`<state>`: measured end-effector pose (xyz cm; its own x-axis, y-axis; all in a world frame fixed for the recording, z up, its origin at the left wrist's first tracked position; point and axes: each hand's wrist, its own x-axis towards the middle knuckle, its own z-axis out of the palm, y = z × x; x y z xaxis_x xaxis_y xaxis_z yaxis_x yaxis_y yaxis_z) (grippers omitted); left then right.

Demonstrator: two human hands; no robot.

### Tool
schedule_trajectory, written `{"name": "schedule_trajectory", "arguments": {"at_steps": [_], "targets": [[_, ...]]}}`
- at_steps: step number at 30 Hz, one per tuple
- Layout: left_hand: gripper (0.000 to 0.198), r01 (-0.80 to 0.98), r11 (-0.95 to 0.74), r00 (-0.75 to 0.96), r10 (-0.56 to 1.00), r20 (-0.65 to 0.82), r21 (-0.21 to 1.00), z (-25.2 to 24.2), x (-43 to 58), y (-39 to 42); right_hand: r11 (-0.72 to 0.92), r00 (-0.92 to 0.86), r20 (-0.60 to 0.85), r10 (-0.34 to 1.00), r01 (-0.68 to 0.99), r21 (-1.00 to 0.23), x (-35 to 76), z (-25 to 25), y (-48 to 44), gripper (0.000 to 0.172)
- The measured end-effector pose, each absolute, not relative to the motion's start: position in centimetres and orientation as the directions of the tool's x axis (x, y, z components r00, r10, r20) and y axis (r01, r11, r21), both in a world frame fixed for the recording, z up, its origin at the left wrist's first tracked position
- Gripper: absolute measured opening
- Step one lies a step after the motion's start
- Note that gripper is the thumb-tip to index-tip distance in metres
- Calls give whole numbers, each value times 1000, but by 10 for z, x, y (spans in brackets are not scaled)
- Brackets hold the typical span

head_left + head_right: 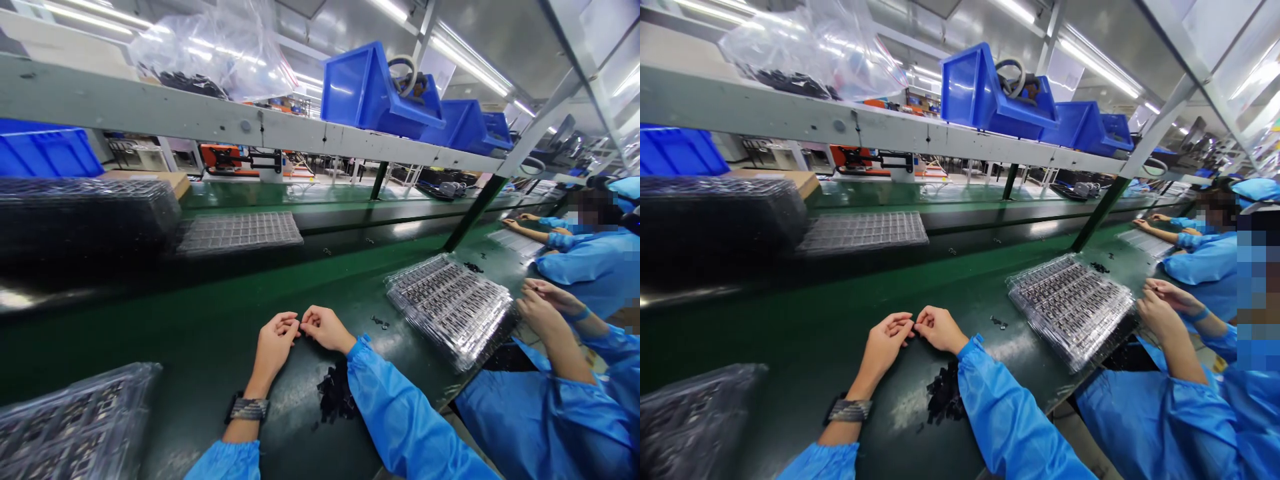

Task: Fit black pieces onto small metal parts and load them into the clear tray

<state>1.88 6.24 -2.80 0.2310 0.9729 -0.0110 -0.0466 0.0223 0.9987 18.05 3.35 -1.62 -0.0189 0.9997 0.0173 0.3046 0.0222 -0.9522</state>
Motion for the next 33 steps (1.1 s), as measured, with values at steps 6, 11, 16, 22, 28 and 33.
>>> {"name": "schedule_trajectory", "arguments": {"at_steps": [6, 11, 16, 22, 28, 33], "targets": [[48, -40, 2, 218, 976, 6, 999, -28, 18, 60, 64, -25, 60, 998, 301, -951, 181, -15, 32, 9], [44, -52, 7, 276, 961, 8, 999, -28, 18, 61, 91, -7, 92, 996, 256, -962, 181, -15, 32, 6], [38, -26, -46, 327, 944, 52, 999, -29, 17, 61, 102, 6, 107, 994, 261, -960, 181, -18, 32, 7], [42, -40, -22, 314, 949, 33, 999, -25, 17, 59, 159, 1, 167, 986, 292, -943, 182, -18, 30, 23], [44, -57, 2, 302, 953, 16, 998, -25, 18, 59, 168, -1, 179, 984, 351, -921, 182, -15, 30, 14], [44, -53, -8, 283, 959, 23, 999, -27, 17, 59, 148, 31, 168, 985, 328, -933, 182, -15, 30, 8]]}}
